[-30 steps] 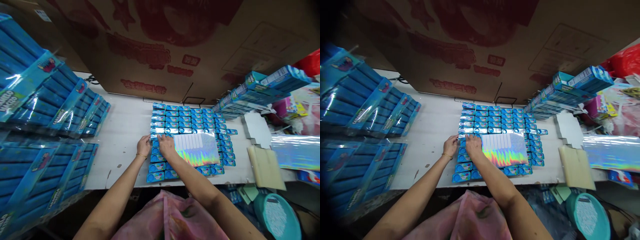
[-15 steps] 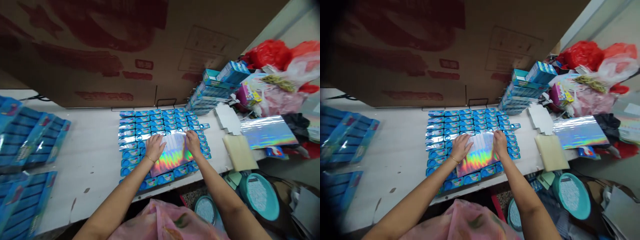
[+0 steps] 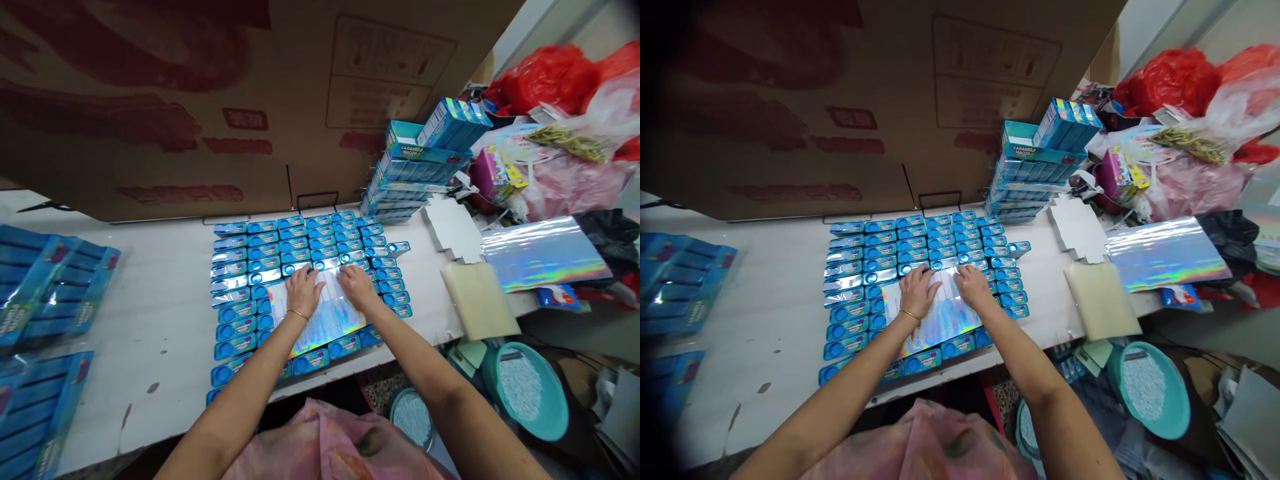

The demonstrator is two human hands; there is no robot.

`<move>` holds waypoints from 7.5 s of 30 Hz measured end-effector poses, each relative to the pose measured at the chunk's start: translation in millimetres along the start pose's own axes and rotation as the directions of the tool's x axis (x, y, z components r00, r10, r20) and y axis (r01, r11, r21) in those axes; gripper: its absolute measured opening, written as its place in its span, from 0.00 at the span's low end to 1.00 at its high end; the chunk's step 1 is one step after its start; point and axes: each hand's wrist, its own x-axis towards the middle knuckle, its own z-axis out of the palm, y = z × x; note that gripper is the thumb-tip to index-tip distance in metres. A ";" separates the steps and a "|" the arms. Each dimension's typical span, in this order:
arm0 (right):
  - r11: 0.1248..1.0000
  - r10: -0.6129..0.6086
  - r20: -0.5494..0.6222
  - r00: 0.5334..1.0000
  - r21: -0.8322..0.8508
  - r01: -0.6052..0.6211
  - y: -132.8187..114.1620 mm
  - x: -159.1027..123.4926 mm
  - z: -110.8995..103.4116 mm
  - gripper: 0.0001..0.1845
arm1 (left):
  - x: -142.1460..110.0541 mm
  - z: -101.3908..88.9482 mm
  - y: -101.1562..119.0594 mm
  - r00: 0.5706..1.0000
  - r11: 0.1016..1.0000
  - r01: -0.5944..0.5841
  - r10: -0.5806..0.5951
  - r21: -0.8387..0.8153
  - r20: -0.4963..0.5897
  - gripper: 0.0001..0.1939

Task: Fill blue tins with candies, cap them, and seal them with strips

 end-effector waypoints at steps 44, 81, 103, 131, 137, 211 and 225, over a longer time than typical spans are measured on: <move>0.290 0.497 0.253 0.830 0.853 -0.434 -235.0 45.0 27.7 0.09 | -110.6 -111.0 -162.3 0.727 0.327 0.439 -0.676 -0.837 0.117 0.22; 0.924 0.366 -0.204 0.908 0.198 -0.328 -38.2 -11.7 -23.8 0.19 | -36.0 -62.2 -32.6 0.992 0.987 -0.124 0.123 -0.098 -0.011 0.21; 0.872 0.230 -0.069 0.971 0.457 -0.175 -17.9 -30.9 -78.7 0.07 | -26.5 -9.2 -2.6 0.999 1.000 -0.006 0.005 0.028 0.034 0.27; 0.284 0.541 0.257 0.801 0.840 -0.462 -242.6 24.5 32.9 0.13 | -121.8 -112.9 -158.5 0.726 0.369 0.492 -0.673 -0.789 0.138 0.22; 0.510 0.520 0.180 0.835 0.719 -0.472 -241.8 28.6 42.2 0.13 | -117.8 -99.1 -171.7 0.741 0.393 0.508 -0.653 -0.766 0.157 0.22; 0.997 -0.044 -0.021 0.999 -0.070 0.043 41.2 2.3 0.6 0.17 | -31.4 -12.3 -11.4 0.999 0.997 -0.005 0.009 0.077 -0.049 0.26; 0.829 0.289 -0.141 0.947 0.531 -0.174 -10.3 -47.8 -91.3 0.06 | -24.2 -19.0 -7.6 0.999 0.996 0.041 -0.040 -0.083 0.013 0.24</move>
